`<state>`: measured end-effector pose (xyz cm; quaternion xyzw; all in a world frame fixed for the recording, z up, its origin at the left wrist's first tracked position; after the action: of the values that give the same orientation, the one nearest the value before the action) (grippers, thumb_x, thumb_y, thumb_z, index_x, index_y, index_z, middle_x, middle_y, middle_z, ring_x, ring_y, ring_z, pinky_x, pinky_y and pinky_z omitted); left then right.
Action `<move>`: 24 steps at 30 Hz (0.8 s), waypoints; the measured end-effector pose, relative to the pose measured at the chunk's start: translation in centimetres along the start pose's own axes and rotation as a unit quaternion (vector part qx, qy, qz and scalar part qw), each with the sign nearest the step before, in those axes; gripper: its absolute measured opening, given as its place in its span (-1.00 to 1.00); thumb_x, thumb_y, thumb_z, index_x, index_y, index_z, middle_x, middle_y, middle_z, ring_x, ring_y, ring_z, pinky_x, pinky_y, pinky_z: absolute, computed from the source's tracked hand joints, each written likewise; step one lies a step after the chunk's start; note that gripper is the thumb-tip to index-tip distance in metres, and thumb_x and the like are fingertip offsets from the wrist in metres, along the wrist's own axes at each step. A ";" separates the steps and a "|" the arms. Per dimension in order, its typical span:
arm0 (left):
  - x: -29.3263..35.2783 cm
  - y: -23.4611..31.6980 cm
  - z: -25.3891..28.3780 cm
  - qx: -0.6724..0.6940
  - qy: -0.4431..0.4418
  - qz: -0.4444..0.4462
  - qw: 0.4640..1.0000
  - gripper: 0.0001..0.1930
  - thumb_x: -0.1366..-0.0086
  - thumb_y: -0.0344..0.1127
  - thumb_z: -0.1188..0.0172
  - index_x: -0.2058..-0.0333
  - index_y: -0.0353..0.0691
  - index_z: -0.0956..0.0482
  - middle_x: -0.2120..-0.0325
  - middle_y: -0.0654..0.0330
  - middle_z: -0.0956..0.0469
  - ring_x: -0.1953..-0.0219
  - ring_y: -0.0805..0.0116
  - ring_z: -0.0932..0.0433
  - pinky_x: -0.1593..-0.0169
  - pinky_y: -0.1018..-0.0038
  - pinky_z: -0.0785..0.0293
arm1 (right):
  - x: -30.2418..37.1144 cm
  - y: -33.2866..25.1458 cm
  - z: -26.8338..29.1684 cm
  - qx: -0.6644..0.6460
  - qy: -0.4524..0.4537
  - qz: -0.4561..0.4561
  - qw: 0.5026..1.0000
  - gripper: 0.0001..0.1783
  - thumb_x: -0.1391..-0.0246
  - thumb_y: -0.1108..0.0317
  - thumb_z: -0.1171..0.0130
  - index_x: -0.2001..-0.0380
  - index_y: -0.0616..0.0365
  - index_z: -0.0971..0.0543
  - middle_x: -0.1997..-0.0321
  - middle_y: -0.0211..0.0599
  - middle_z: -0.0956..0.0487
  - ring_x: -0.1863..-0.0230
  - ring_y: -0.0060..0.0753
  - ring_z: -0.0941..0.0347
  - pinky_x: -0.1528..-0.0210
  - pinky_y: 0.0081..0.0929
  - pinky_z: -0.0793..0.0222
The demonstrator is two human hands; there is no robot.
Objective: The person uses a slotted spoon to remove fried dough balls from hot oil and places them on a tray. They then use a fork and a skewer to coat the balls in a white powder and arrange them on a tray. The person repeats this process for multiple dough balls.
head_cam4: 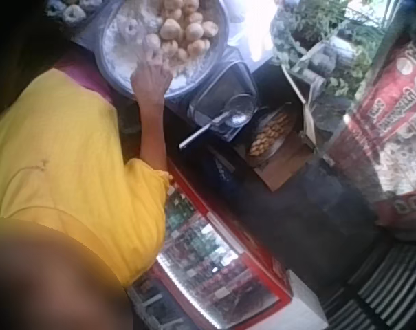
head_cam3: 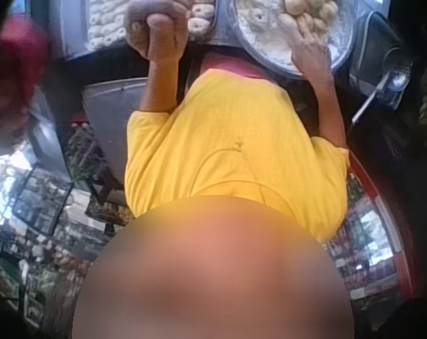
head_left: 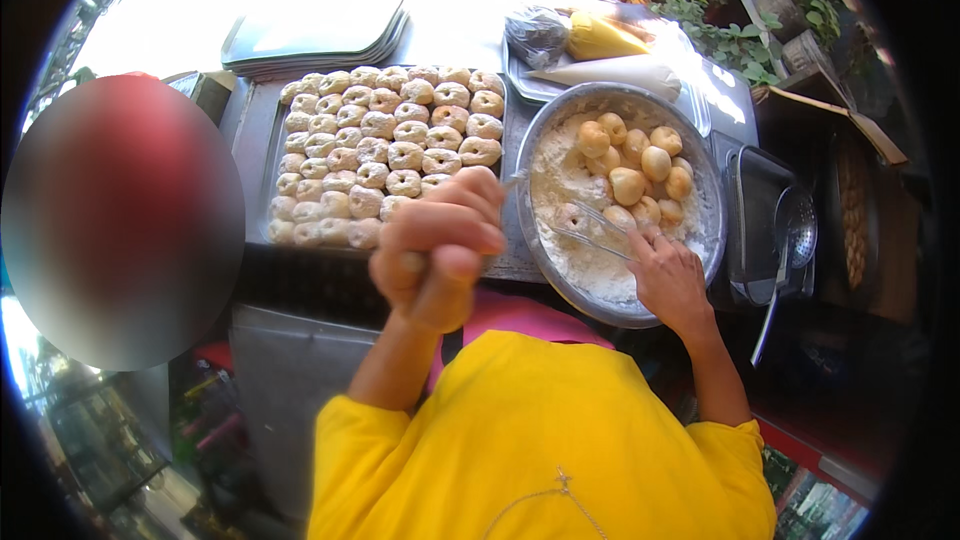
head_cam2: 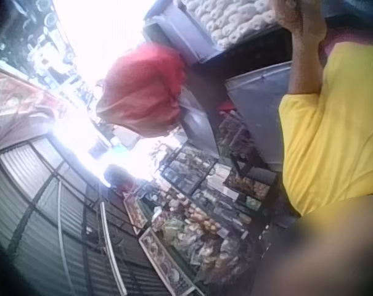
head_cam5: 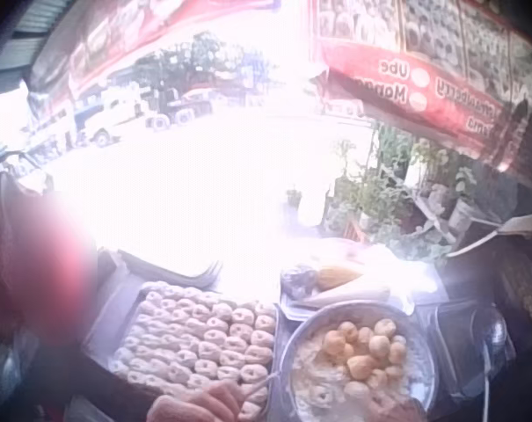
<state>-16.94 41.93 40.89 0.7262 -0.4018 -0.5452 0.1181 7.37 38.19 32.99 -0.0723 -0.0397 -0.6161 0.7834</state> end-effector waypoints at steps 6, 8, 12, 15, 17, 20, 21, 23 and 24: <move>-0.4 6.2 10.9 -0.110 0.139 -0.095 0.980 -0.71 -0.35 -0.10 0.08 0.40 -0.21 -0.30 0.69 0.35 -0.10 0.63 0.54 -0.03 0.48 0.53 -0.01 | -2.0 -1.8 4.7 -0.032 0.006 0.037 0.999 -0.64 0.13 0.42 -0.19 0.16 0.18 -0.51 0.24 -0.17 -0.54 0.26 -0.11 -0.49 0.20 -0.29 -0.38; 1.2 7.6 13.6 -0.122 0.217 -0.112 0.962 -0.72 -0.35 -0.11 0.08 0.42 -0.20 -0.29 0.69 0.34 -0.11 0.63 0.53 -0.04 0.49 0.55 -0.02 | -4.8 -3.9 8.0 -0.047 0.046 0.072 0.995 -0.65 0.12 0.42 -0.18 0.16 0.19 -0.53 0.25 -0.20 -0.54 0.27 -0.13 -0.48 0.20 -0.30 -0.36; 3.8 9.2 16.4 -0.130 0.291 -0.124 0.940 -0.72 -0.35 -0.13 0.07 0.43 -0.20 -0.29 0.70 0.32 -0.12 0.63 0.51 -0.05 0.48 0.54 -0.03 | -13.3 -11.1 10.9 -0.062 0.101 0.218 0.969 -0.67 0.07 0.40 -0.13 0.15 0.19 -0.53 0.27 -0.19 -0.53 0.28 -0.14 -0.48 0.22 -0.29 -0.35; 5.3 10.7 17.3 -0.147 0.315 -0.137 0.928 -0.72 -0.34 -0.13 0.06 0.43 -0.21 -0.28 0.70 0.32 -0.13 0.64 0.51 -0.05 0.49 0.53 -0.04 | -21.3 -18.7 9.1 -0.025 0.104 0.285 0.952 -0.67 -0.01 0.38 -0.06 0.11 0.16 -0.51 0.24 -0.19 -0.54 0.30 -0.16 -0.50 0.21 -0.30 -0.38; 6.1 11.8 17.4 -0.159 0.325 -0.149 0.920 -0.72 -0.34 -0.12 0.07 0.44 -0.20 -0.28 0.70 0.31 -0.15 0.65 0.51 -0.06 0.51 0.52 -0.05 | -26.3 -24.0 7.0 -0.021 0.104 0.305 0.947 -0.68 -0.04 0.38 -0.01 0.08 0.09 -0.50 0.21 -0.20 -0.54 0.29 -0.18 -0.51 0.17 -0.32 -0.41; 7.5 13.4 17.6 -0.185 0.343 -0.159 0.907 -0.71 -0.35 -0.11 0.07 0.44 -0.20 -0.27 0.70 0.32 -0.15 0.64 0.51 -0.07 0.50 0.53 -0.07 | -32.4 -29.5 3.3 -0.030 0.075 0.287 0.955 -0.72 -0.07 0.39 0.06 0.14 0.06 -0.52 0.19 -0.17 -0.54 0.24 -0.20 -0.52 0.12 -0.32 -0.43; 8.0 13.9 17.6 -0.191 0.351 -0.162 0.902 -0.72 -0.35 -0.12 0.07 0.45 -0.19 -0.27 0.69 0.32 -0.16 0.64 0.52 -0.08 0.50 0.53 -0.07 | -33.6 -30.3 2.4 -0.028 0.069 0.290 0.954 -0.73 -0.08 0.39 0.07 0.17 0.09 -0.53 0.20 -0.17 -0.54 0.24 -0.20 -0.52 0.12 -0.31 -0.43; 8.9 14.8 17.6 -0.211 0.365 -0.166 0.892 -0.72 -0.35 -0.12 0.08 0.45 -0.18 -0.27 0.69 0.33 -0.16 0.64 0.53 -0.07 0.51 0.53 -0.07 | -35.0 -31.1 1.0 -0.033 0.066 0.296 0.952 -0.75 -0.08 0.38 0.08 0.22 0.16 -0.54 0.21 -0.16 -0.55 0.23 -0.21 -0.52 0.13 -0.29 -0.42; 9.3 15.2 17.6 -0.215 0.373 -0.169 0.887 -0.72 -0.35 -0.13 0.08 0.45 -0.18 -0.27 0.69 0.33 -0.15 0.64 0.54 -0.07 0.51 0.53 -0.07 | -35.5 -31.1 0.5 -0.023 0.040 0.292 0.955 -0.76 -0.06 0.40 0.09 0.26 0.18 -0.54 0.21 -0.15 -0.55 0.23 -0.21 -0.52 0.13 -0.28 -0.42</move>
<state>-38.72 30.13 37.04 0.8897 -0.0727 -0.3186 0.3186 -31.22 65.18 30.09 -0.0740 0.0283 -0.3633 0.9283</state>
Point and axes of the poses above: each hand's wrist, its own x-axis away from the middle knuckle, its own z-axis out of the back of the hand, y = z × x, the point moved 6 cm from there along -x, towards the middle knuckle
